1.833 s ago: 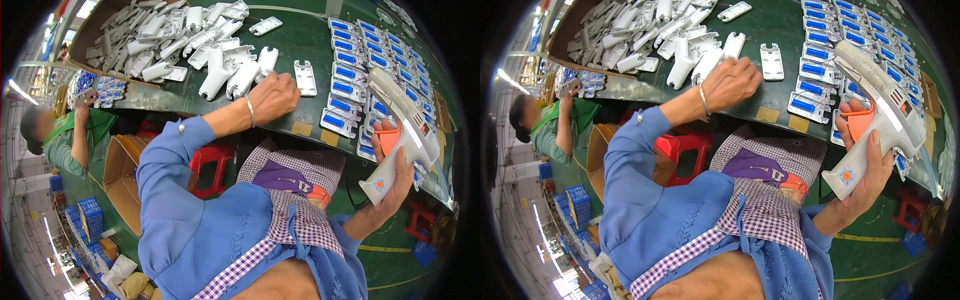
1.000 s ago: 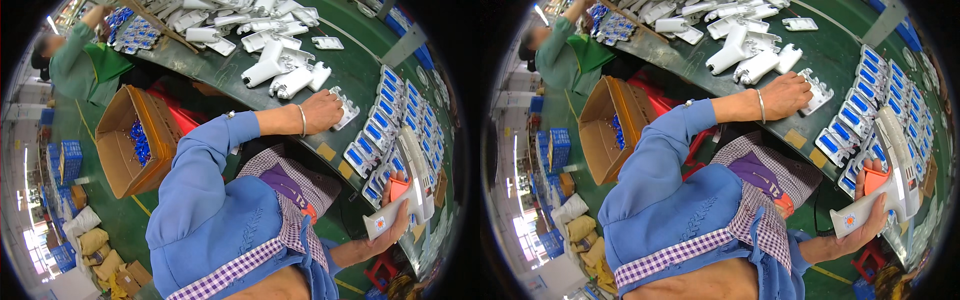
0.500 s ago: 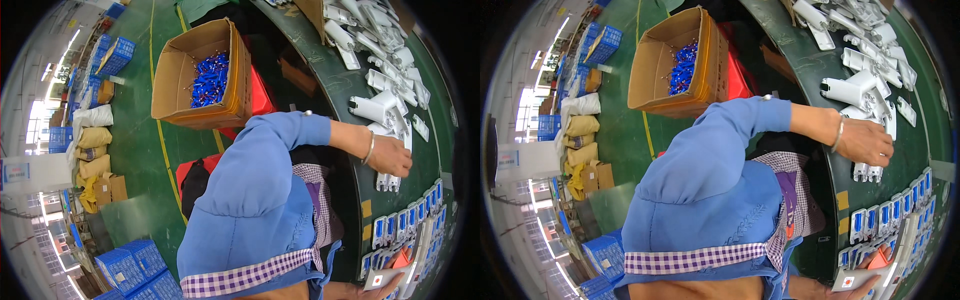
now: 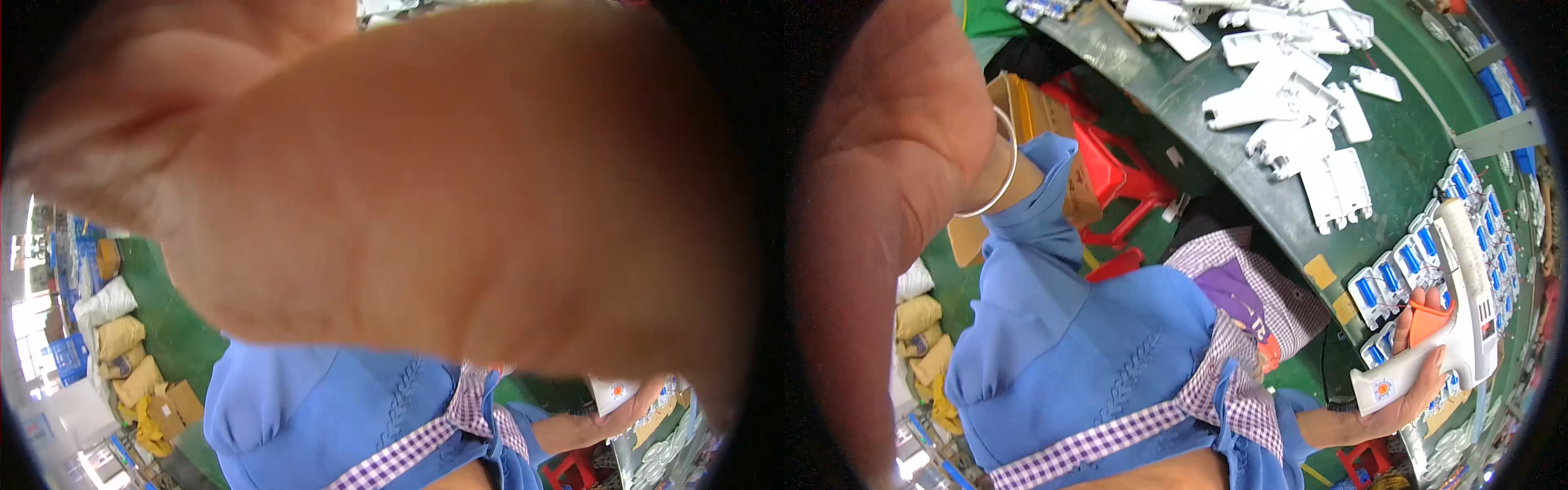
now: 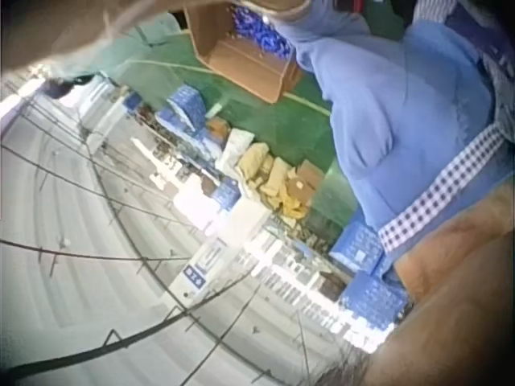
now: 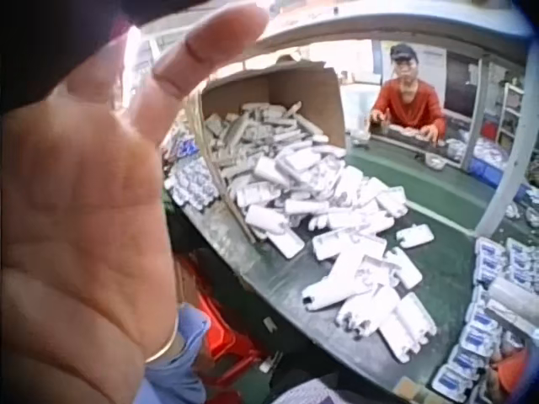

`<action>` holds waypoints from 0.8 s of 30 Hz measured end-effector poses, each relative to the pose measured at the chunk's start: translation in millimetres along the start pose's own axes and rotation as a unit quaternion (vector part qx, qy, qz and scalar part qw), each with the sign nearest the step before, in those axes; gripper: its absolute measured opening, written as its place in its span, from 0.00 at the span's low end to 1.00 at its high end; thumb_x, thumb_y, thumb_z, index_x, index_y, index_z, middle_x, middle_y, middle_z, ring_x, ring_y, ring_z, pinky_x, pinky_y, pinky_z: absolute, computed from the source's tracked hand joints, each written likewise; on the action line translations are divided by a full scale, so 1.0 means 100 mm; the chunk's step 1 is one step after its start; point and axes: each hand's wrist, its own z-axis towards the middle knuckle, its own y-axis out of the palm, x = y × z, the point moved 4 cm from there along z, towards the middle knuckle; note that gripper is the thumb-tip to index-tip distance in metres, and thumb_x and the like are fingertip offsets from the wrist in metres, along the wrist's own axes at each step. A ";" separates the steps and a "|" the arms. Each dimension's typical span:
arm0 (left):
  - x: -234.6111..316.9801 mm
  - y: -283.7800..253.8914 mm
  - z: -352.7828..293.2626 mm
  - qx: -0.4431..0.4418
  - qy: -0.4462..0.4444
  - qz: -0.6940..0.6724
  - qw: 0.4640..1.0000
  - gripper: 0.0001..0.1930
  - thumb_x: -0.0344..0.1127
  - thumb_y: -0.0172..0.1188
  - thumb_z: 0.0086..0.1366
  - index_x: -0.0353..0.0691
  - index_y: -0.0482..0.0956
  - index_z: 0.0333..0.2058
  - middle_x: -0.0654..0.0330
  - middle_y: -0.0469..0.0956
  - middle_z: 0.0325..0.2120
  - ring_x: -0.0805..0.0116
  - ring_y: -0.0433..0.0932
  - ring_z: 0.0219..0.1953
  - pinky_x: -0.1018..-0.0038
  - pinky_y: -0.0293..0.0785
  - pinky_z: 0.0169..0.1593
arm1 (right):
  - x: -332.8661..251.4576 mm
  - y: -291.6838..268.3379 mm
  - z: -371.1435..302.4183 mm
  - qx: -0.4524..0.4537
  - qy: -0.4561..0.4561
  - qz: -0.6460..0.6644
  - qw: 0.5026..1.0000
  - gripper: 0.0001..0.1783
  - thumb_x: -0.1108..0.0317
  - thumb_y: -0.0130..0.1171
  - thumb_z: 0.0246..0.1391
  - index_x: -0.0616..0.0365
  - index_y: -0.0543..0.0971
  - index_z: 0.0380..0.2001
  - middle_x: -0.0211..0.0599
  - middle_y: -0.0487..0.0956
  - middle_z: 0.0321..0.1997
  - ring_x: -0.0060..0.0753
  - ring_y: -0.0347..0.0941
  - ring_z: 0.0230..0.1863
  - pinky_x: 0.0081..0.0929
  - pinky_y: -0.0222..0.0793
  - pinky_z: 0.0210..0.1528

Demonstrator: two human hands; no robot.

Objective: Apply glue using a glue gun to assemble plastic housings for electronic components on a production line.

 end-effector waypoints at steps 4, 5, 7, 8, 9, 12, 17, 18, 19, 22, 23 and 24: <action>0.01 0.12 0.23 -0.032 0.052 0.022 0.998 0.22 0.34 0.68 0.53 0.36 0.72 0.46 0.57 0.73 0.45 0.69 0.77 0.41 0.71 0.76 0.45 | -0.04 0.07 -0.05 -0.046 0.012 0.081 0.996 0.30 0.68 0.42 0.62 0.75 0.51 0.62 0.65 0.62 0.60 0.53 0.63 0.61 0.38 0.69 0.59; 0.09 0.03 0.30 -0.048 0.062 0.038 0.996 0.22 0.34 0.68 0.53 0.36 0.72 0.46 0.57 0.73 0.45 0.69 0.77 0.41 0.71 0.76 0.45 | 0.12 -0.21 -0.06 -0.015 0.034 0.059 0.998 0.31 0.68 0.44 0.61 0.75 0.51 0.61 0.64 0.63 0.60 0.52 0.65 0.60 0.36 0.72 0.55; -0.13 0.05 0.39 -0.061 0.081 0.015 0.995 0.22 0.33 0.68 0.53 0.36 0.72 0.46 0.57 0.73 0.45 0.68 0.77 0.42 0.71 0.76 0.45 | 0.13 -0.34 -0.18 0.047 0.036 0.008 0.998 0.31 0.67 0.45 0.61 0.75 0.52 0.61 0.63 0.64 0.59 0.52 0.66 0.59 0.34 0.74 0.53; -0.16 0.11 0.47 -0.068 0.088 0.022 0.994 0.23 0.33 0.68 0.53 0.36 0.72 0.47 0.57 0.72 0.45 0.68 0.77 0.42 0.71 0.76 0.45 | 0.19 -0.56 -0.20 0.071 0.047 -0.040 0.996 0.31 0.67 0.45 0.61 0.75 0.51 0.61 0.63 0.64 0.59 0.52 0.66 0.59 0.34 0.74 0.53; -0.04 0.13 0.53 -0.073 0.090 0.034 0.993 0.23 0.33 0.67 0.53 0.36 0.71 0.47 0.57 0.72 0.45 0.68 0.77 0.42 0.71 0.76 0.46 | 0.15 -0.52 -0.21 0.075 0.035 -0.026 0.996 0.31 0.67 0.45 0.61 0.75 0.51 0.61 0.63 0.63 0.59 0.53 0.65 0.59 0.35 0.74 0.53; -0.18 0.18 0.60 -0.076 0.104 0.046 0.991 0.23 0.33 0.67 0.54 0.36 0.71 0.47 0.57 0.72 0.46 0.68 0.76 0.43 0.70 0.76 0.46 | 0.01 -0.10 -0.12 0.002 0.017 0.062 0.998 0.31 0.67 0.45 0.61 0.74 0.52 0.61 0.64 0.65 0.57 0.53 0.67 0.58 0.36 0.74 0.52; -0.10 0.09 0.62 -0.057 0.132 0.087 0.986 0.23 0.32 0.66 0.54 0.37 0.70 0.48 0.57 0.72 0.46 0.68 0.76 0.44 0.70 0.75 0.47 | -0.04 -0.02 -0.06 0.001 0.014 0.040 0.999 0.31 0.65 0.46 0.60 0.74 0.53 0.61 0.62 0.67 0.56 0.52 0.69 0.56 0.35 0.75 0.51; -0.10 0.04 0.60 -0.047 0.144 0.098 0.983 0.23 0.32 0.66 0.54 0.37 0.70 0.49 0.57 0.72 0.46 0.67 0.76 0.44 0.70 0.75 0.47 | -0.01 -0.04 -0.07 0.001 0.010 0.027 1.000 0.31 0.64 0.46 0.60 0.75 0.54 0.60 0.62 0.68 0.56 0.51 0.69 0.56 0.35 0.75 0.50; -0.11 -0.02 0.58 -0.040 0.154 0.109 0.981 0.23 0.31 0.66 0.54 0.37 0.70 0.49 0.57 0.72 0.47 0.67 0.76 0.44 0.70 0.75 0.47 | 0.09 -0.34 -0.22 0.202 -0.045 -0.248 0.946 0.16 0.67 0.60 0.54 0.65 0.79 0.43 0.49 0.74 0.48 0.47 0.72 0.46 0.44 0.67 0.47; -0.12 -0.16 0.53 -0.018 0.185 0.143 0.972 0.23 0.31 0.65 0.55 0.37 0.70 0.49 0.57 0.72 0.47 0.67 0.75 0.45 0.69 0.75 0.48 | 0.18 -0.45 -0.30 0.193 -0.099 -0.248 0.944 0.16 0.67 0.59 0.55 0.66 0.79 0.43 0.49 0.75 0.47 0.48 0.72 0.45 0.44 0.67 0.47; -0.10 -0.19 0.50 -0.011 0.190 0.157 0.969 0.23 0.31 0.65 0.55 0.37 0.70 0.50 0.57 0.71 0.47 0.67 0.75 0.45 0.69 0.75 0.48 | 0.19 -0.48 -0.31 0.186 -0.116 -0.250 0.943 0.16 0.67 0.59 0.55 0.66 0.79 0.43 0.50 0.75 0.47 0.48 0.72 0.45 0.44 0.67 0.47; -0.06 -0.20 0.46 -0.001 0.188 0.172 0.967 0.23 0.31 0.65 0.55 0.37 0.69 0.50 0.57 0.71 0.47 0.67 0.75 0.45 0.69 0.75 0.48 | 0.19 -0.52 -0.36 0.174 -0.128 -0.258 0.942 0.16 0.67 0.58 0.55 0.67 0.79 0.43 0.50 0.75 0.46 0.49 0.72 0.45 0.44 0.66 0.47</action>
